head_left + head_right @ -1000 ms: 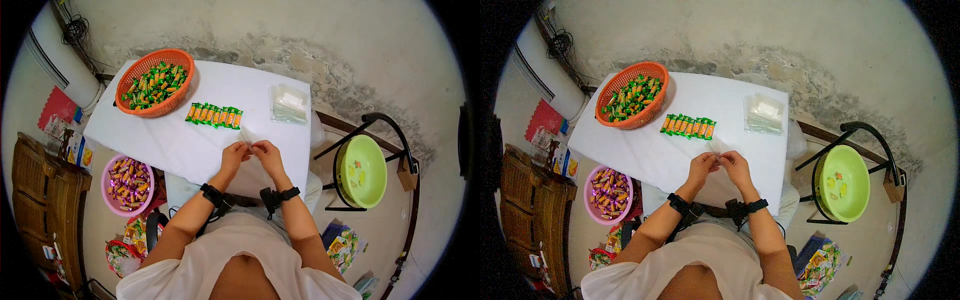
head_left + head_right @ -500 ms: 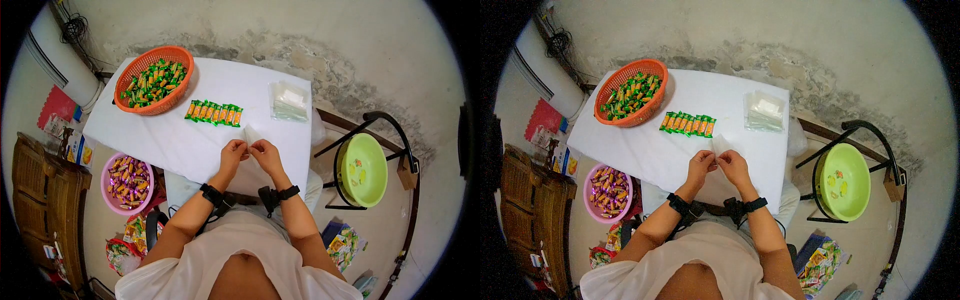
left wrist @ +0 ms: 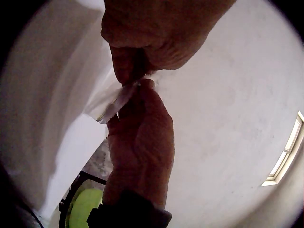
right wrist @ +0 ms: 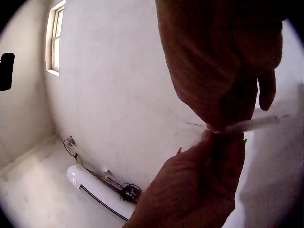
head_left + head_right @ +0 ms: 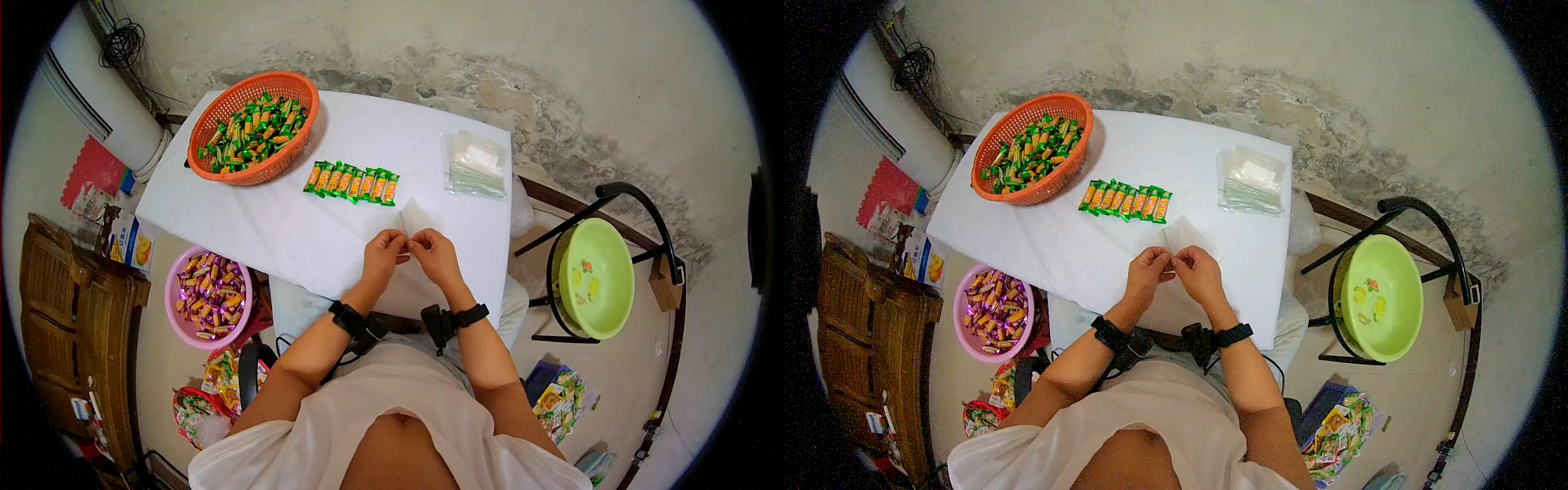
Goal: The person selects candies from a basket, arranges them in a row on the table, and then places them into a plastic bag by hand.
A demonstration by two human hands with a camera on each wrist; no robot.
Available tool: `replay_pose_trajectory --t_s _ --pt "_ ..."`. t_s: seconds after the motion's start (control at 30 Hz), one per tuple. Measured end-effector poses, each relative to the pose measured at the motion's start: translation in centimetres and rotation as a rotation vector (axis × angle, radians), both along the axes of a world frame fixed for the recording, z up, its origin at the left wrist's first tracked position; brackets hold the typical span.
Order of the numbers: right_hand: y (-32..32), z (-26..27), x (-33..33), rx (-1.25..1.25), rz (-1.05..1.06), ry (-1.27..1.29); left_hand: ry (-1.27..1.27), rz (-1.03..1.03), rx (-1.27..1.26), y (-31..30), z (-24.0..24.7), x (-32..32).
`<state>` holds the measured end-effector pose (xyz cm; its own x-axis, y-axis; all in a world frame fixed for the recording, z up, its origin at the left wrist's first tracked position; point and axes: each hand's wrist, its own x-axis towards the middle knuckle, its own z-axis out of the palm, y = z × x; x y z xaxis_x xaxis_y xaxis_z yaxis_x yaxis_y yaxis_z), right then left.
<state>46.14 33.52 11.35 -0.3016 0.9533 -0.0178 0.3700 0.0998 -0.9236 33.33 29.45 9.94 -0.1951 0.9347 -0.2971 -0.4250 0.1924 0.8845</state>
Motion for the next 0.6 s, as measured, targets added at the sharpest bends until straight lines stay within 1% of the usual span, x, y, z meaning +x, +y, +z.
replay_pose_trajectory --t_s 0.03,0.1,0.2,0.33,0.4,0.5,0.53,0.6 --pt "0.0 0.1 0.1 0.000 0.000 0.000 -0.004 -0.005 -0.002 0.0 0.0 0.0" --pt "-0.1 0.5 0.3 -0.079 0.006 0.065 -0.008 -0.009 -0.004 -0.1 0.0 -0.1" --pt "0.2 -0.3 0.4 -0.133 0.005 0.097 -0.012 -0.007 -0.007 -0.1 0.0 0.1" --pt "0.2 0.0 0.6 -0.166 -0.003 0.141 -0.022 0.006 0.011 -0.2 -0.2 0.2" --pt "0.2 0.5 0.7 -0.278 -0.005 0.196 -0.018 0.003 0.017 -0.2 -0.4 0.1" --pt "0.4 0.2 0.9 -0.318 -0.013 0.208 -0.013 -0.020 0.009 -0.2 -0.3 0.2" --pt "0.3 0.1 0.9 -0.319 -0.013 0.208 -0.011 -0.011 0.019 -0.3 0.1 0.4" --pt "-0.1 0.3 0.5 -0.108 -0.067 0.068 -0.009 -0.001 0.029 -0.3 0.7 0.6"
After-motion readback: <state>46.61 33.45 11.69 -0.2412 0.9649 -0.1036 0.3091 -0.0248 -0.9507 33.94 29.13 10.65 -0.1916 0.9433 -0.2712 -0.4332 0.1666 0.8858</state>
